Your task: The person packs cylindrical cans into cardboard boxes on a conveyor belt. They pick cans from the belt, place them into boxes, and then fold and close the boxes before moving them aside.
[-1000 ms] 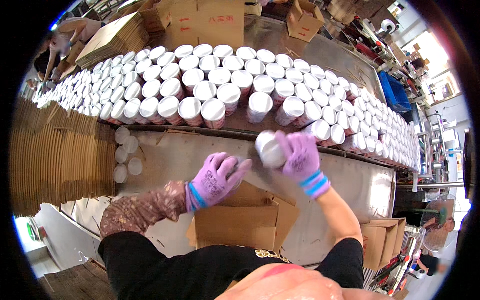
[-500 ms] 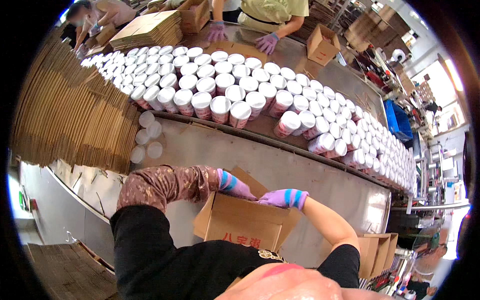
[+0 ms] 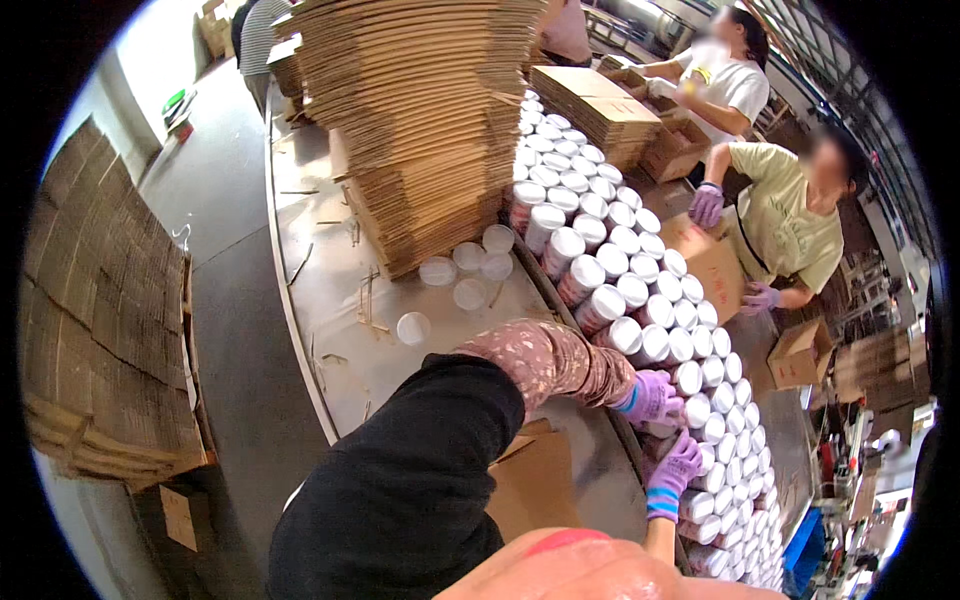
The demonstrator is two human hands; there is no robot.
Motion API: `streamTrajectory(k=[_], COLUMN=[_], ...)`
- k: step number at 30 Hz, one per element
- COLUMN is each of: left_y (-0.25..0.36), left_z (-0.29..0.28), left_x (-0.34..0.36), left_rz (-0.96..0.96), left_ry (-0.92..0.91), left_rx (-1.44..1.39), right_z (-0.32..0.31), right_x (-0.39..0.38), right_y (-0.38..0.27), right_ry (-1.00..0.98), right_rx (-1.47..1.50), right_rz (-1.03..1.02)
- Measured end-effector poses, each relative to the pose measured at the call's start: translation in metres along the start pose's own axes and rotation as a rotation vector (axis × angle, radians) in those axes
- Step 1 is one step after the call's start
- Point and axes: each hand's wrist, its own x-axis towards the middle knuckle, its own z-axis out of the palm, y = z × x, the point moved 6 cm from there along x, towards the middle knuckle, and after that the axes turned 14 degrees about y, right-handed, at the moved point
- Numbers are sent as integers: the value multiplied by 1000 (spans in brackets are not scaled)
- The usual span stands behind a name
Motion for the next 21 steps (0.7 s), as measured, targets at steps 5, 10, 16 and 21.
streamTrajectory(k=[5,10,16,21], left_y=[44,93,137,135], left_z=[-74,-43,0,-67], left_x=[-8,-54,-54,-74], left_rz=[25,-144,-107,-193], left_ry=[-176,-827,-1086,-1066], left_rx=[-132,-785,-1004,-951], right_z=[-85,-51,-58,-90], right_x=[-37,-103,-136,-157], right_y=[-37,-49,-66,-81], right_ry=[63,-452,-1002,-1017], right_rx=[219,751,1064,828], right_rz=[-287,-214,249,350])
